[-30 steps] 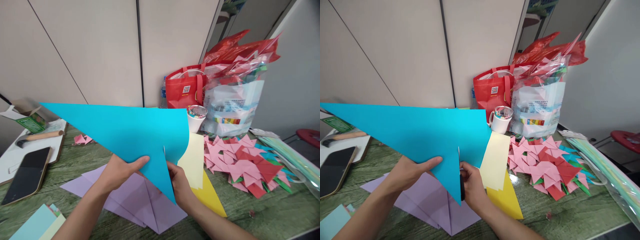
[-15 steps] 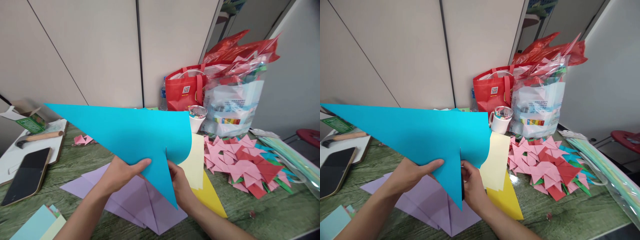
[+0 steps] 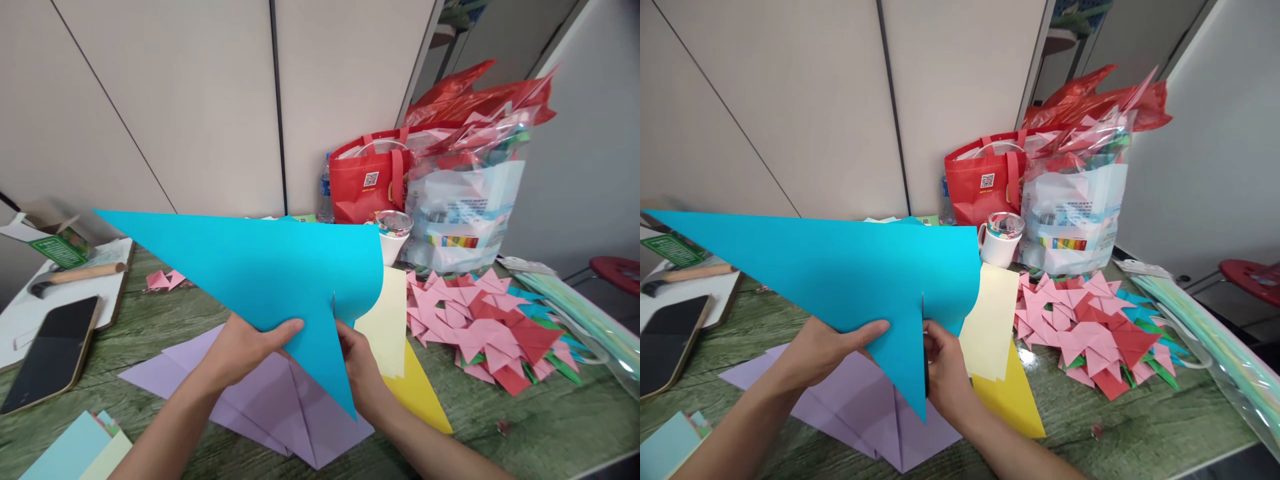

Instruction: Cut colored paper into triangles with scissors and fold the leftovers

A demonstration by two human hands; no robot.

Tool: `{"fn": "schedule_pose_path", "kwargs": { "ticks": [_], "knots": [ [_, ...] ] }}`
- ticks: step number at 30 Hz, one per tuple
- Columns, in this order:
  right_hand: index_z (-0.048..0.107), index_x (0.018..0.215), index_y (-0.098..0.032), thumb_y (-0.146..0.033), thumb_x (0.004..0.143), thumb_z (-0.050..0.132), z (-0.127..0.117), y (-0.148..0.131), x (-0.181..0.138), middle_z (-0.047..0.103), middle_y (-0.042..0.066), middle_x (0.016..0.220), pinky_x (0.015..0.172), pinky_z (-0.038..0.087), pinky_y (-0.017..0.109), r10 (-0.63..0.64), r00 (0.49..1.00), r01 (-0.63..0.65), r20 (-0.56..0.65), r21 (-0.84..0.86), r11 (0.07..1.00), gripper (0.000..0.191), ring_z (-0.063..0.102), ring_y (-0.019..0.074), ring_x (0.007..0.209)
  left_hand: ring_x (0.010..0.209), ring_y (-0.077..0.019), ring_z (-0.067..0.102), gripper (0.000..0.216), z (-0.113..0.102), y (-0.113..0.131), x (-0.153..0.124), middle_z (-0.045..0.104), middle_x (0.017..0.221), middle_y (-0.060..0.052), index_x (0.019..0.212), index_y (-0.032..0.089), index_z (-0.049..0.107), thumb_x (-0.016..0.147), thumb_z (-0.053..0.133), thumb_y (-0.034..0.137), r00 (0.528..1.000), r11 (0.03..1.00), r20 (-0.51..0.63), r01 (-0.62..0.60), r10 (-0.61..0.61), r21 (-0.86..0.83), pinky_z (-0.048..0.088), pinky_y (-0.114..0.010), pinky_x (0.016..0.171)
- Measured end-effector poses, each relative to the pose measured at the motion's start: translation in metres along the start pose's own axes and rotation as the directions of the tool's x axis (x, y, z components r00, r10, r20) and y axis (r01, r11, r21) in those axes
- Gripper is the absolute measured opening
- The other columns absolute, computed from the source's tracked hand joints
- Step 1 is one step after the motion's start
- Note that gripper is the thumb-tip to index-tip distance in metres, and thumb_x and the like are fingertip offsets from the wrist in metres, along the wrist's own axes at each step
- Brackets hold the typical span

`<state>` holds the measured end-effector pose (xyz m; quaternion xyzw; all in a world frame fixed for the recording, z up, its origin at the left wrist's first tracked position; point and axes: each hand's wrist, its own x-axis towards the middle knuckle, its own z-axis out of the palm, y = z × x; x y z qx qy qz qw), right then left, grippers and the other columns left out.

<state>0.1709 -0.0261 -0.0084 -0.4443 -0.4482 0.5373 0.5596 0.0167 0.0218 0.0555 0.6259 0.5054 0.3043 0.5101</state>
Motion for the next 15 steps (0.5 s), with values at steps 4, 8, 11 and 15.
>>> {"fn": "schedule_pose_path", "kwargs": {
  "ticks": [4,8,11,15],
  "knots": [
    [0.068,0.087,-0.023,-0.047,0.062,0.077,-0.0007,0.0009,0.0000,0.074,0.006,0.093,0.080,0.055,0.041,-0.005,1.000,0.005,-0.002,-0.026,1.000,0.036,0.064,0.0321,0.096,0.100,-0.0330,0.064,0.075,0.0009,-0.0013,0.0000,0.065,0.119,-0.009,0.135,0.023,0.039,0.069,0.068,0.045,1.000,1.000,-0.007,-0.003,0.003,-0.014,0.062,-0.041,0.069],
    [0.069,0.087,-0.023,-0.048,0.065,0.074,-0.0005,0.0008,-0.0003,0.074,0.005,0.088,0.077,0.054,0.040,-0.005,1.000,0.004,-0.018,-0.032,0.999,0.033,0.065,0.0308,0.090,0.099,-0.0336,0.065,0.076,0.0006,-0.0023,0.0001,0.067,0.115,-0.008,0.135,0.024,0.040,0.068,0.069,0.046,1.000,1.000,-0.006,-0.004,0.004,-0.027,0.062,-0.041,0.067],
    [0.069,0.086,-0.022,-0.046,0.067,0.074,-0.0001,0.0006,-0.0004,0.074,0.004,0.080,0.071,0.055,0.037,-0.015,1.000,0.015,-0.001,-0.022,1.000,0.031,0.066,0.0278,0.081,0.099,-0.0332,0.064,0.077,-0.0002,-0.0020,-0.0001,0.062,0.123,-0.008,0.136,0.026,0.039,0.068,0.070,0.044,1.000,1.000,-0.016,-0.015,0.014,-0.022,0.062,-0.040,0.066],
    [0.068,0.082,-0.020,-0.044,0.067,0.074,-0.0002,0.0016,-0.0001,0.071,0.001,0.065,0.061,0.052,0.031,-0.006,1.000,0.006,0.003,-0.014,1.000,0.029,0.063,0.0226,0.067,0.096,-0.0316,0.066,0.077,-0.0005,0.0001,0.0000,0.062,0.123,-0.008,0.137,0.027,0.036,0.069,0.070,0.041,1.000,0.998,0.014,-0.002,0.003,-0.061,0.062,-0.039,0.065]
  ]
}}
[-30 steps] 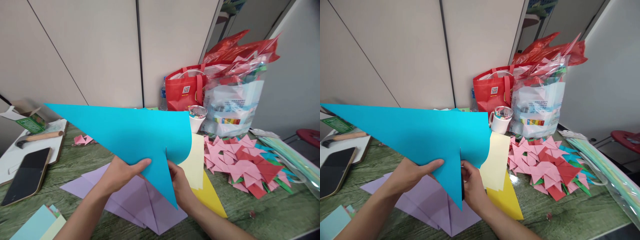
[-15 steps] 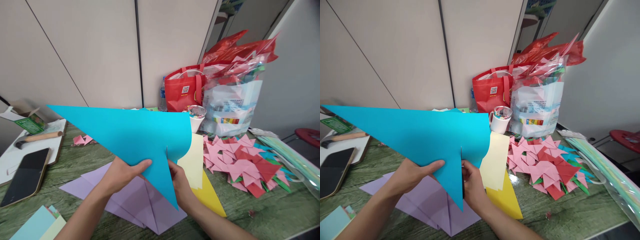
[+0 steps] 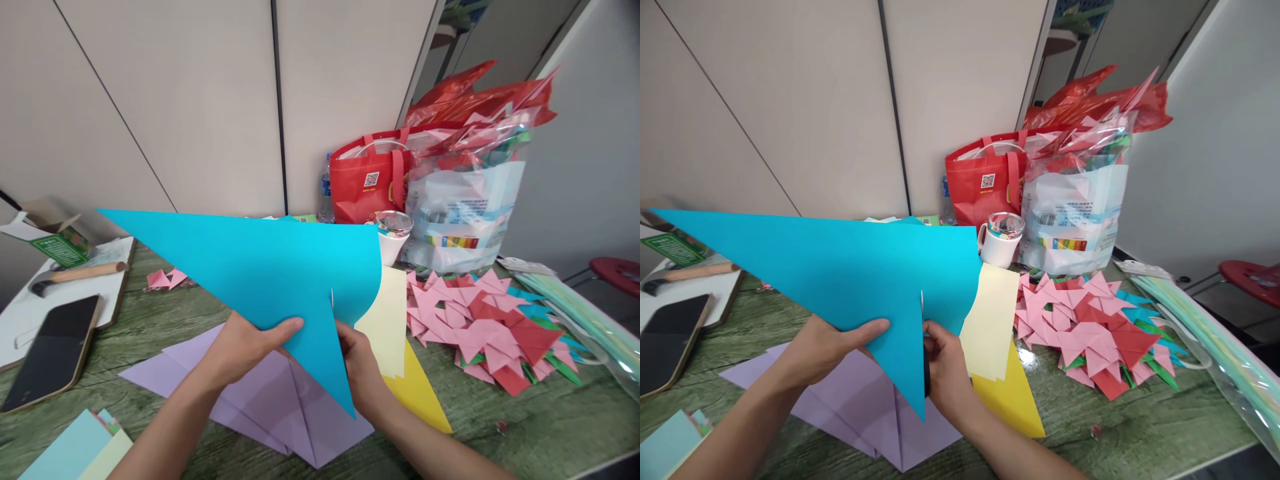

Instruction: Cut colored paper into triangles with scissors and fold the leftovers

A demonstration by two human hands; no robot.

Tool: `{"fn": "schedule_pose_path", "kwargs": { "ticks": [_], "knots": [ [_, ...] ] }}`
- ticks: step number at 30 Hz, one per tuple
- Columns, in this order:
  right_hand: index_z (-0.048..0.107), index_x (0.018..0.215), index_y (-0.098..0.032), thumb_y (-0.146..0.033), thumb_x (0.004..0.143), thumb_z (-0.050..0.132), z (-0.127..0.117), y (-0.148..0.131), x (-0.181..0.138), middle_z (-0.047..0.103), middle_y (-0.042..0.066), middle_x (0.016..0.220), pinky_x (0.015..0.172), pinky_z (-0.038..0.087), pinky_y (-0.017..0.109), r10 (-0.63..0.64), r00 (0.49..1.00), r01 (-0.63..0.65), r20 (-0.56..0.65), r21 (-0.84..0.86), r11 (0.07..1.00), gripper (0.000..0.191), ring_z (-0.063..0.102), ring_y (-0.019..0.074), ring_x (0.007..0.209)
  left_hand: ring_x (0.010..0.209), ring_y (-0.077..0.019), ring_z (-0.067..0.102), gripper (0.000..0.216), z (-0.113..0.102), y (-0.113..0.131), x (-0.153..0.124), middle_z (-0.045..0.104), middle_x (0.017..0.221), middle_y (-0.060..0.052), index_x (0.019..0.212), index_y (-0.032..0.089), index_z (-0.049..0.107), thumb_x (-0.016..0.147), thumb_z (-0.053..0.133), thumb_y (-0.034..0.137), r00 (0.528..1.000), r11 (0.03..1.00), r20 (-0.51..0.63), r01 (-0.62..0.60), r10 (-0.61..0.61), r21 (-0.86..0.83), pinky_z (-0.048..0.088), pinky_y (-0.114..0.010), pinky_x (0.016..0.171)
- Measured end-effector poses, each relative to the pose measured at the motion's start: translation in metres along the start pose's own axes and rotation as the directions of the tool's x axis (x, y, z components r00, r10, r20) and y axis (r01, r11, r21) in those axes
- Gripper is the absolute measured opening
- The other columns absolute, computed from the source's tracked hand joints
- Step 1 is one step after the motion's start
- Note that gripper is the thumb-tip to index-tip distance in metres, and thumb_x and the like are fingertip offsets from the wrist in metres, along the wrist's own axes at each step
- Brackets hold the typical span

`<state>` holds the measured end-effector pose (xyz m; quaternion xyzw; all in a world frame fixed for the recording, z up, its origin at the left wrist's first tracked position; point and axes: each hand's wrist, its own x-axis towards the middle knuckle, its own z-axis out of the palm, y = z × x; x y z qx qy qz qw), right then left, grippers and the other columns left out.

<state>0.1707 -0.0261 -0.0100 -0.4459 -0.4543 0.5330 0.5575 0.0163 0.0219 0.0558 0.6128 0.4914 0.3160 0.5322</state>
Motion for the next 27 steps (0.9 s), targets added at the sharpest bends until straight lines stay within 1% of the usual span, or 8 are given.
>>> {"fn": "schedule_pose_path", "kwargs": {
  "ticks": [3,6,9,12,16,19,22,27],
  "knots": [
    [0.067,0.077,-0.020,-0.046,0.066,0.073,0.000,0.000,0.000,0.064,0.000,0.055,0.056,0.050,0.029,0.016,1.000,-0.016,-0.008,-0.005,1.000,0.029,0.060,0.0212,0.064,0.094,-0.0315,0.067,0.077,0.001,0.001,0.000,0.063,0.122,-0.008,0.138,0.026,0.035,0.070,0.070,0.040,1.000,1.000,0.001,0.004,-0.004,-0.008,0.063,-0.039,0.063],
    [0.064,0.068,-0.020,-0.048,0.066,0.072,0.000,-0.001,0.001,0.057,-0.002,0.048,0.056,0.049,0.028,0.032,0.999,-0.032,-0.026,-0.008,0.999,0.029,0.058,0.0207,0.064,0.094,-0.0323,0.067,0.076,0.001,0.000,0.001,0.062,0.123,-0.008,0.138,0.026,0.036,0.071,0.070,0.040,1.000,1.000,0.007,0.007,-0.007,-0.011,0.062,-0.040,0.062],
    [0.062,0.064,-0.020,-0.050,0.069,0.067,0.000,-0.002,0.001,0.054,-0.002,0.047,0.053,0.047,0.027,0.040,0.999,-0.039,-0.029,0.004,0.999,0.031,0.055,0.0190,0.060,0.105,-0.0330,0.061,0.075,-0.001,-0.002,0.001,0.059,0.128,-0.007,0.137,0.028,0.038,0.070,0.070,0.040,1.000,0.999,0.009,-0.022,0.023,-0.028,0.061,-0.041,0.072],
    [0.060,0.064,-0.020,-0.046,0.070,0.065,0.000,-0.002,0.002,0.053,-0.002,0.048,0.049,0.043,0.025,0.031,0.999,-0.032,-0.036,-0.009,0.999,0.028,0.050,0.0165,0.057,0.114,-0.0328,0.055,0.076,-0.004,-0.001,0.003,0.055,0.133,-0.006,0.137,0.028,0.039,0.069,0.072,0.040,0.997,0.991,0.043,-0.058,0.063,-0.121,0.057,-0.044,0.085],
    [0.059,0.063,-0.019,-0.032,0.066,0.069,0.000,0.000,0.002,0.051,-0.004,0.050,0.050,0.040,0.023,0.014,0.999,-0.015,-0.042,-0.040,0.999,0.017,0.045,0.0132,0.056,0.115,-0.0347,0.054,0.075,-0.009,0.006,0.004,0.057,0.131,-0.007,0.137,0.025,0.040,0.070,0.071,0.041,0.995,0.956,0.052,-0.065,0.084,-0.288,0.054,-0.047,0.088],
    [0.060,0.066,-0.019,-0.029,0.066,0.070,0.000,0.000,0.003,0.056,-0.004,0.052,0.050,0.041,0.023,0.020,0.999,-0.020,-0.030,-0.022,1.000,0.014,0.047,0.0129,0.055,0.116,-0.0359,0.053,0.077,-0.011,0.008,0.004,0.056,0.132,-0.007,0.137,0.027,0.039,0.069,0.072,0.040,0.997,0.955,0.030,-0.055,0.066,-0.291,0.055,-0.048,0.086],
    [0.061,0.069,-0.020,-0.027,0.061,0.076,0.000,-0.002,0.003,0.065,-0.002,0.061,0.052,0.044,0.023,0.020,0.999,-0.020,-0.030,0.006,1.000,0.018,0.054,0.0151,0.060,0.113,-0.0369,0.054,0.078,-0.013,0.002,0.005,0.053,0.134,-0.007,0.138,0.030,0.037,0.069,0.072,0.040,0.998,0.968,0.038,-0.047,0.058,-0.245,0.057,-0.047,0.079],
    [0.062,0.079,-0.022,-0.027,0.061,0.078,0.000,-0.004,0.004,0.074,0.002,0.082,0.066,0.052,0.027,0.010,1.000,-0.010,0.004,0.101,0.995,0.024,0.066,0.0210,0.077,0.107,-0.0355,0.059,0.076,-0.013,-0.005,0.006,0.059,0.127,-0.007,0.138,0.031,0.038,0.071,0.071,0.041,0.996,0.973,0.083,-0.025,0.045,-0.230,0.057,-0.047,0.076]
  ]
}}
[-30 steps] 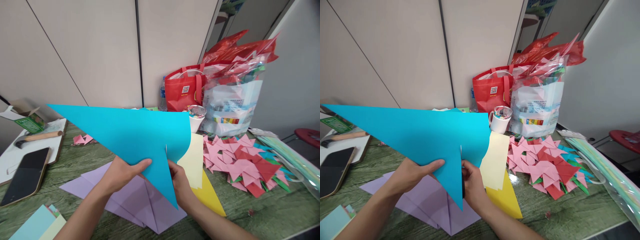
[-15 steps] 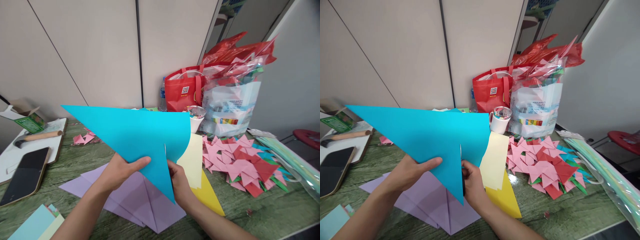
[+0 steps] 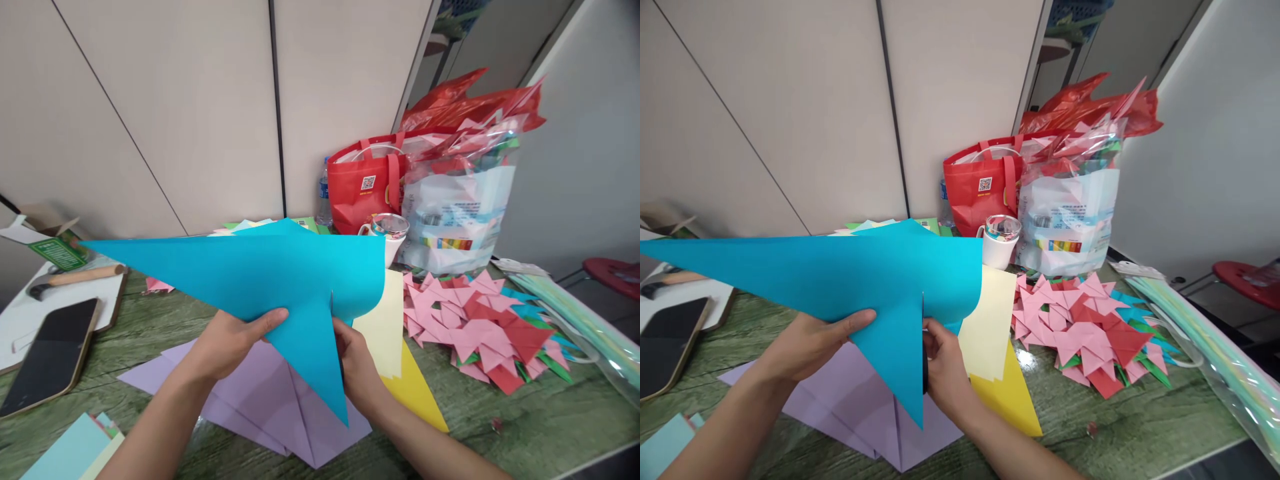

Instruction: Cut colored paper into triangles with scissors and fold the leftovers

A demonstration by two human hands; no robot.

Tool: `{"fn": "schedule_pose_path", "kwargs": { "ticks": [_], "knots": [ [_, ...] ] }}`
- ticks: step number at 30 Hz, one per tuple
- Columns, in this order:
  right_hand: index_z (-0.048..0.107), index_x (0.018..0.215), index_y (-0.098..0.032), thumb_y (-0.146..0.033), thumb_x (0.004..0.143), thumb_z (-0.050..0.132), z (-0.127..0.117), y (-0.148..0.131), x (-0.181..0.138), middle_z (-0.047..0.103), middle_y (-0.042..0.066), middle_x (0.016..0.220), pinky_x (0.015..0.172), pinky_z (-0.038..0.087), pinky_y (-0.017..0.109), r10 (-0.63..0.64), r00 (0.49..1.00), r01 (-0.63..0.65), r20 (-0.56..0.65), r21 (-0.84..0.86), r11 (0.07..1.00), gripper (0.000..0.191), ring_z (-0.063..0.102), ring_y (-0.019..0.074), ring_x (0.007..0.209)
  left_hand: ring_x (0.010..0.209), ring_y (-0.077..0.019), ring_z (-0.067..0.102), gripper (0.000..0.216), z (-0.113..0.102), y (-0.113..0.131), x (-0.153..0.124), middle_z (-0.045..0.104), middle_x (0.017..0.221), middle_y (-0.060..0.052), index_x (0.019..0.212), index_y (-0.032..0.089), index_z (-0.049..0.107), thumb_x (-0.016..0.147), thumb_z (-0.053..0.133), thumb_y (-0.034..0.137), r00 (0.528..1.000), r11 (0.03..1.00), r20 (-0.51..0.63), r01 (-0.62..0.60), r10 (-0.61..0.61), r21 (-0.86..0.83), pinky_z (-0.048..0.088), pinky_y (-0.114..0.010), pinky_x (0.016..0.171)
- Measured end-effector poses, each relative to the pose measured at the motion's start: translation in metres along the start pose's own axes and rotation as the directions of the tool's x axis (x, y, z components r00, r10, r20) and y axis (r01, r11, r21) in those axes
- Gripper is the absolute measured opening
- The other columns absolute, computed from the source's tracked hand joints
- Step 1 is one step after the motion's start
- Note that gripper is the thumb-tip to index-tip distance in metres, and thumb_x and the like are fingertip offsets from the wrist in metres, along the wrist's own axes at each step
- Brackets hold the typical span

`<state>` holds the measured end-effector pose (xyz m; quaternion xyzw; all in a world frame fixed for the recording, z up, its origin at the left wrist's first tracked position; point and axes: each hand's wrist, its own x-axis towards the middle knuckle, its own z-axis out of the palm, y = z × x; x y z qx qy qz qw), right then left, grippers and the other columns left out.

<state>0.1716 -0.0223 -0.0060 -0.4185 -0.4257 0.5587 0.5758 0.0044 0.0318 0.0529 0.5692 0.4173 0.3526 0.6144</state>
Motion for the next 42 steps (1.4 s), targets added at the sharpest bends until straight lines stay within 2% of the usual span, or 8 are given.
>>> {"fn": "schedule_pose_path", "kwargs": {
  "ticks": [4,8,14,25,30,36,42],
  "knots": [
    [0.061,0.084,-0.023,-0.027,0.060,0.079,0.000,-0.002,0.001,0.073,0.005,0.097,0.076,0.054,0.031,-0.025,1.000,0.025,0.001,0.034,0.999,0.030,0.067,0.0245,0.089,0.099,-0.0345,0.062,0.073,0.002,0.001,0.000,0.064,0.120,-0.010,0.136,0.027,0.041,0.071,0.071,0.042,0.999,0.999,0.013,0.050,-0.050,-0.004,0.056,-0.049,0.075],
    [0.059,0.082,-0.022,-0.027,0.057,0.081,0.000,-0.006,0.001,0.074,0.006,0.096,0.079,0.055,0.034,-0.006,1.000,0.007,-0.017,0.016,1.000,0.033,0.067,0.0265,0.090,0.101,-0.0341,0.061,0.073,0.003,-0.002,0.000,0.063,0.121,-0.009,0.135,0.027,0.042,0.070,0.071,0.043,0.998,0.998,-0.002,0.064,-0.064,0.004,0.056,-0.048,0.078],
    [0.058,0.079,-0.022,-0.026,0.054,0.083,0.002,-0.009,0.002,0.075,0.005,0.091,0.074,0.056,0.033,0.015,1.000,-0.015,-0.026,0.012,1.000,0.035,0.068,0.0273,0.087,0.105,-0.0350,0.058,0.076,0.005,0.001,0.000,0.062,0.123,-0.008,0.133,0.028,0.044,0.066,0.073,0.046,0.996,0.996,-0.045,0.083,-0.082,0.032,0.054,-0.050,0.081],
    [0.060,0.079,-0.022,-0.030,0.056,0.082,0.002,-0.008,0.002,0.076,0.004,0.083,0.063,0.056,0.029,0.031,0.999,-0.031,-0.045,-0.003,1.000,0.034,0.069,0.0260,0.082,0.100,-0.0341,0.061,0.074,0.005,-0.001,0.001,0.062,0.121,-0.010,0.135,0.027,0.041,0.069,0.071,0.045,0.997,0.997,-0.028,0.072,-0.071,0.031,0.057,-0.047,0.073],
    [0.059,0.076,-0.022,-0.033,0.055,0.082,-0.001,-0.005,0.002,0.076,0.004,0.080,0.069,0.056,0.032,0.031,0.999,-0.032,-0.038,-0.024,0.999,0.033,0.069,0.0257,0.078,0.102,-0.0344,0.060,0.077,0.005,-0.001,0.002,0.061,0.124,-0.010,0.138,0.028,0.037,0.070,0.070,0.043,0.998,0.998,-0.020,0.065,-0.065,0.004,0.057,-0.048,0.074],
    [0.063,0.083,-0.022,-0.035,0.051,0.084,0.000,-0.008,0.004,0.074,0.007,0.094,0.077,0.056,0.038,0.033,0.999,-0.033,-0.028,-0.014,0.999,0.041,0.068,0.0290,0.088,0.104,-0.0340,0.060,0.077,0.007,0.004,0.000,0.062,0.124,-0.008,0.137,0.028,0.039,0.069,0.071,0.043,0.996,0.996,-0.014,0.084,-0.084,0.002,0.057,-0.046,0.074],
    [0.067,0.087,-0.023,-0.040,0.055,0.082,-0.002,-0.006,0.003,0.074,0.007,0.095,0.075,0.056,0.040,0.020,1.000,-0.021,-0.006,-0.085,0.996,0.040,0.067,0.0306,0.087,0.107,-0.0340,0.059,0.075,0.005,0.002,0.000,0.061,0.125,-0.009,0.137,0.026,0.040,0.070,0.071,0.041,0.998,0.998,-0.012,0.057,-0.057,-0.020,0.056,-0.047,0.079]
  ]
}}
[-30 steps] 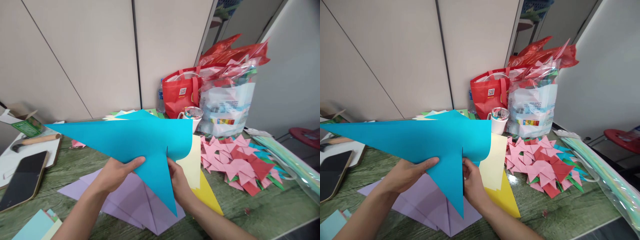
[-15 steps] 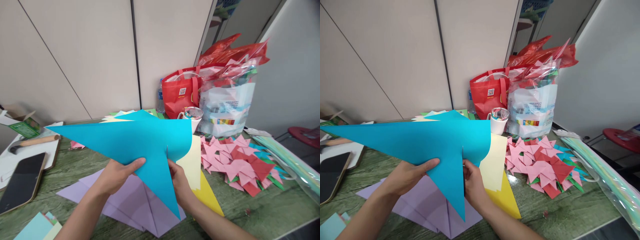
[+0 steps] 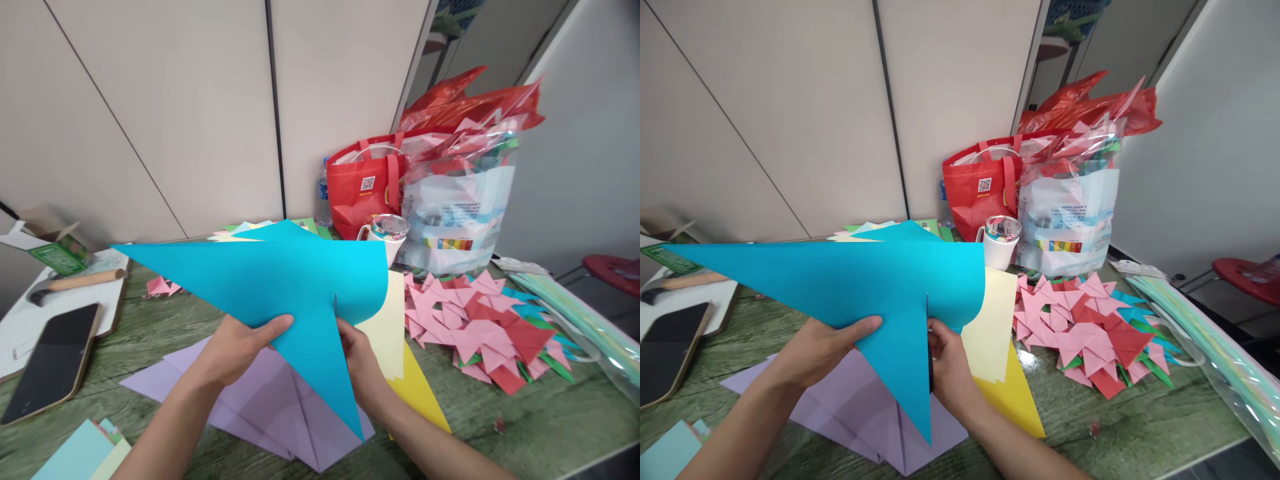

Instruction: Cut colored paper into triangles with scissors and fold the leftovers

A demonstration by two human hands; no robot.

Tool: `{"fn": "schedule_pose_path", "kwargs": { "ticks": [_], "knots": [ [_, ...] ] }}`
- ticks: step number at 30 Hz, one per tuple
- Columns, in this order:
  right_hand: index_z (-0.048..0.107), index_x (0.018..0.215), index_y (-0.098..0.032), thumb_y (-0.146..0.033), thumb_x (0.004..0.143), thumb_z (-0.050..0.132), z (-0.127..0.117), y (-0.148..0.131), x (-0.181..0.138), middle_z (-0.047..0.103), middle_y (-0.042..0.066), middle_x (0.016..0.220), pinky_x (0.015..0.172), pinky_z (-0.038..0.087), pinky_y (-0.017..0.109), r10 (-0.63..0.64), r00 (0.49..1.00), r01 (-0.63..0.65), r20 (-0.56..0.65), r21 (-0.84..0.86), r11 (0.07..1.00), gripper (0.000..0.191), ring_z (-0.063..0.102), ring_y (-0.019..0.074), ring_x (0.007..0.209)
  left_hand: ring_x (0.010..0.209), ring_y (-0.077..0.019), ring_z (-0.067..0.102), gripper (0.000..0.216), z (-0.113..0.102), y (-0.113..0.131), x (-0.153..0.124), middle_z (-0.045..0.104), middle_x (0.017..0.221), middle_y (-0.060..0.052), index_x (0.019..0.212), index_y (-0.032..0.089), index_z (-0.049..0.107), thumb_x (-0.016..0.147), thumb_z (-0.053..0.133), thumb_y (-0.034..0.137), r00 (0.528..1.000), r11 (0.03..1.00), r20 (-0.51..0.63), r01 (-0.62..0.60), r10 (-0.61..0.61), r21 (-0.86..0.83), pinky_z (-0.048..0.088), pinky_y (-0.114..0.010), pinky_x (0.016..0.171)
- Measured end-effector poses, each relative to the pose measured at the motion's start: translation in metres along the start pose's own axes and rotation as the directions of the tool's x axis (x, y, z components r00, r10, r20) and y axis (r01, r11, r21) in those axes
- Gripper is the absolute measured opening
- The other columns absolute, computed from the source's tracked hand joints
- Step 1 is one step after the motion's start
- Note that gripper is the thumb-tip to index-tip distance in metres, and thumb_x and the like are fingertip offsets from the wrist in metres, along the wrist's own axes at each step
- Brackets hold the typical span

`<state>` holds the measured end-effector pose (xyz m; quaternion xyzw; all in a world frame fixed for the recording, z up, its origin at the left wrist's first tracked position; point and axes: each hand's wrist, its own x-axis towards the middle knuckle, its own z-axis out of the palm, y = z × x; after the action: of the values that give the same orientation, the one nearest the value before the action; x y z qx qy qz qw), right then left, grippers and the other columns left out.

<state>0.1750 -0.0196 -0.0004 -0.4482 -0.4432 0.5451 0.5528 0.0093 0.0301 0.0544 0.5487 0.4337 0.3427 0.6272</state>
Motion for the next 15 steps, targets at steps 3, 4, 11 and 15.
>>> {"fn": "schedule_pose_path", "kwargs": {
  "ticks": [3,4,11,15],
  "knots": [
    [0.068,0.085,-0.023,-0.038,0.055,0.082,-0.0005,0.0028,0.0000,0.075,0.005,0.091,0.073,0.056,0.038,-0.004,1.000,0.003,-0.024,-0.016,1.000,0.037,0.068,0.0294,0.084,0.106,-0.0326,0.059,0.072,-0.0015,-0.0007,-0.0005,0.060,0.126,-0.008,0.136,0.027,0.040,0.072,0.070,0.040,1.000,1.000,0.020,-0.009,0.010,-0.005,0.056,-0.045,0.080],
    [0.068,0.084,-0.023,-0.037,0.055,0.082,-0.0005,0.0038,0.0000,0.075,0.005,0.089,0.072,0.056,0.037,-0.005,0.999,0.004,-0.032,-0.013,1.000,0.036,0.068,0.0287,0.082,0.105,-0.0324,0.060,0.071,-0.0017,-0.0006,-0.0005,0.060,0.126,-0.008,0.136,0.027,0.040,0.072,0.070,0.040,1.000,1.000,0.023,-0.010,0.010,-0.005,0.056,-0.045,0.079],
    [0.067,0.078,-0.022,-0.038,0.054,0.082,-0.0003,0.0066,-0.0001,0.075,0.003,0.072,0.064,0.055,0.034,0.004,0.999,-0.005,-0.049,-0.018,1.000,0.032,0.068,0.0262,0.072,0.101,-0.0333,0.062,0.073,0.0001,0.0001,0.0011,0.063,0.121,-0.009,0.136,0.025,0.041,0.071,0.070,0.042,1.000,1.000,0.008,0.020,-0.020,0.006,0.056,-0.046,0.076],
    [0.064,0.072,-0.021,-0.042,0.058,0.078,-0.0007,0.0074,-0.0002,0.071,0.002,0.064,0.063,0.054,0.033,0.001,0.997,-0.004,-0.076,-0.048,0.999,0.029,0.065,0.0251,0.071,0.102,-0.0342,0.061,0.075,0.0002,0.0009,0.0005,0.063,0.122,-0.008,0.135,0.027,0.042,0.069,0.071,0.043,0.999,0.999,0.000,0.034,-0.034,0.012,0.057,-0.046,0.074]
  ]
}}
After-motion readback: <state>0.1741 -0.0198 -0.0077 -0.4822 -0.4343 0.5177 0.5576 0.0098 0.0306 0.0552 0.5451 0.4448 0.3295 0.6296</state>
